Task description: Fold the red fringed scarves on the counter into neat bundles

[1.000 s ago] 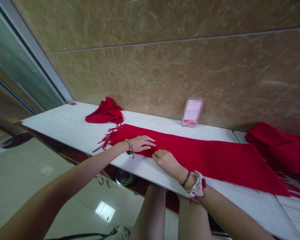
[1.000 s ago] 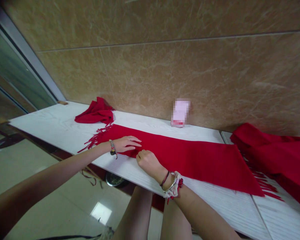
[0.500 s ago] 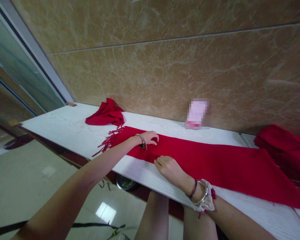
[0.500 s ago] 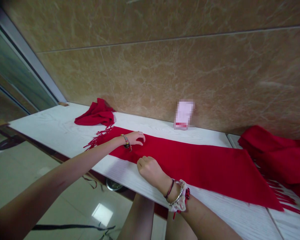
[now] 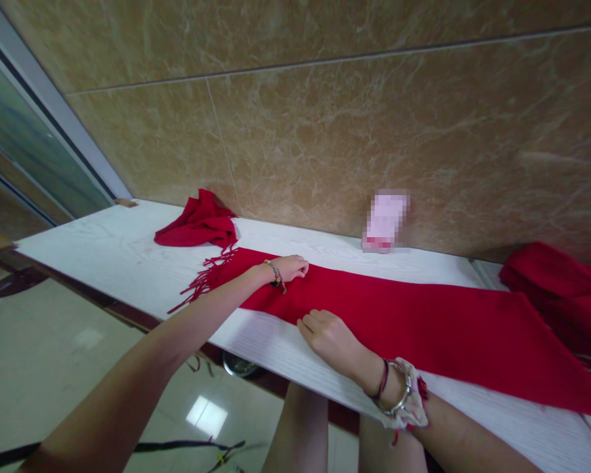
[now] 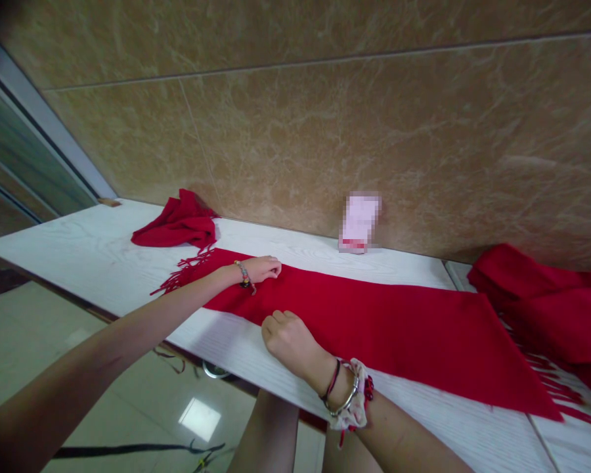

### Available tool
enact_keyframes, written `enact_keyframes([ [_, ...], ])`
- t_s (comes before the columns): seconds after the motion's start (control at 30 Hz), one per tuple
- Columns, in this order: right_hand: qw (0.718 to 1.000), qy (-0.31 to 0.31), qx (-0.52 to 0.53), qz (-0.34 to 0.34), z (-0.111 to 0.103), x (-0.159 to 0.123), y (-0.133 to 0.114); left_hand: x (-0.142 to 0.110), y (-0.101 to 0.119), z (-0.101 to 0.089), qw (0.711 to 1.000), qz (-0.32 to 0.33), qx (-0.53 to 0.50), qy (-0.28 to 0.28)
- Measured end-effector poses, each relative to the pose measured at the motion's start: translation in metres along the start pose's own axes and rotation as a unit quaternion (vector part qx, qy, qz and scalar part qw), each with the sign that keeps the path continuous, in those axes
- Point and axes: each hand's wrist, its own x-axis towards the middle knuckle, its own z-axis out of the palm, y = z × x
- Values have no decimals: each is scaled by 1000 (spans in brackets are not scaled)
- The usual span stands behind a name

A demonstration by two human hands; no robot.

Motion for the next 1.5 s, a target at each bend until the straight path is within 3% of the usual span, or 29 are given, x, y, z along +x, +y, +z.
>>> enact_keyframes([
  [0.17, 994, 21, 92, 52, 5, -1, 4, -19, -1, 5, 1000, -17, 26, -1],
  [0.3, 972, 42, 210, 95, 11, -1, 10, -35, -1, 1, 991, -106, 54, -54],
  [0.37, 963, 52, 248, 98, 12, -2, 12, -38, 5, -1, 988, -128, 65, -48],
  [0.43, 953, 66, 278, 101, 12, -2, 13, -38, 13, -3, 995, -71, 57, -43],
  [0.53, 936, 82, 321, 118, 11, -3, 14, -34, 20, -3, 994, 35, 23, -100],
  [0.6, 929, 82, 341, 121, 10, -4, 15, -32, 15, -3, 990, 17, 14, -141],
  [0.73, 916, 76, 373, 124, 10, -5, 16, -30, -1, -6, 982, -127, 39, -136],
  [0.8, 908, 79, 389, 136, 10, -5, 16, -29, -1, -7, 978, -165, 57, -113],
  [0.87, 904, 78, 395, 142, 9, -5, 16, -28, 5, -5, 984, -131, 55, -107],
  [0.97, 909, 69, 385, 142, 7, -4, 15, -31, 11, 0, 988, -46, 29, -141],
  [1.03, 913, 63, 378, 139, 6, -5, 15, -38, 5, 1, 986, -58, 26, -156],
  [1.23, 922, 64, 359, 131, 5, -5, 12, -78, -28, -7, 965, -209, 66, -141],
  [1.37, 923, 36, 369, 100, -2, -6, 17, -95, -14, -5, 975, -172, 54, -127],
  [1.5, 917, -24, 387, 95, -17, -14, 38, -99, 0, 3, 981, -129, 45, -139],
])
